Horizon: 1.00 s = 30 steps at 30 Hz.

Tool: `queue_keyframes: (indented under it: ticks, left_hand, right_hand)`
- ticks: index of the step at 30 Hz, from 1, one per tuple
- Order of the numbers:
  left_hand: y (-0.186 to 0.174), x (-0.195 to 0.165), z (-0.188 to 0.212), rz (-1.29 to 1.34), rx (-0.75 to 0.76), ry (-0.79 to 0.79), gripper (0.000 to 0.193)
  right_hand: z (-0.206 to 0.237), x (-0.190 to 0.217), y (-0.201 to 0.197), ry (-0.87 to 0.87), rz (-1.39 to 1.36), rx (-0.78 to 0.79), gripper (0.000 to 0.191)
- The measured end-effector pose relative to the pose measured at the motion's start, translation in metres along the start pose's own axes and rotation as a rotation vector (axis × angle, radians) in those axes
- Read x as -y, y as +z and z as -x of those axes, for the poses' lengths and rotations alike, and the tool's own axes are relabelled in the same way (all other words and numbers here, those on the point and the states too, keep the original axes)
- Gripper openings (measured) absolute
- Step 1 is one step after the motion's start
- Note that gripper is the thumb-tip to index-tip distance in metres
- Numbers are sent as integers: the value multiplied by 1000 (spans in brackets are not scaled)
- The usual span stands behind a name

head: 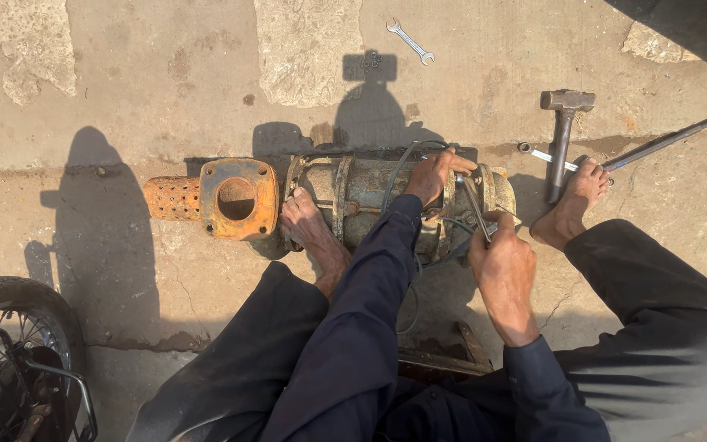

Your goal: The person uses a wrench and hammer to loosen and tighten bolts on a cylindrical metal machine part resting on the ground. They repeatedly adjust the tool positions and apply force to the bolts while sitting on the pavement.

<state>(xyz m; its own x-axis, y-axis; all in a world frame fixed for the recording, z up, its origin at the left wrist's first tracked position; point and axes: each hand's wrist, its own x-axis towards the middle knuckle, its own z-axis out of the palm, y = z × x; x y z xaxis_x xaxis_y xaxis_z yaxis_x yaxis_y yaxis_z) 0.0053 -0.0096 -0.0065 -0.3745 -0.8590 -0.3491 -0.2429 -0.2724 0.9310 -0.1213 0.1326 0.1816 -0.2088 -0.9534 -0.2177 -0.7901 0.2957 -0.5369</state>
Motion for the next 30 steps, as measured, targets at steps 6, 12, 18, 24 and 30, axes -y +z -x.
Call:
queue_keyframes:
  ticks: [6,12,18,24,30]
  left_hand:
    - [-1,4,-1,-62,-38,-46,70]
    - [-3,4,-2,-62,9,-71,63]
    - [2,-1,-6,-166,-2,-206,69]
    - [5,-1,-8,-297,-137,53,68]
    - [9,0,-11,-369,-134,-40,65]
  right_hand:
    - [-35,-8,-42,-164,224,-86,26]
    - [-64,-21,-54,124,-439,92,26]
    - [-159,-30,-29,24,-462,-7,41]
    - [-236,-16,3,-88,-366,-26,41]
    - [-291,-11,43,29,-177,53,45]
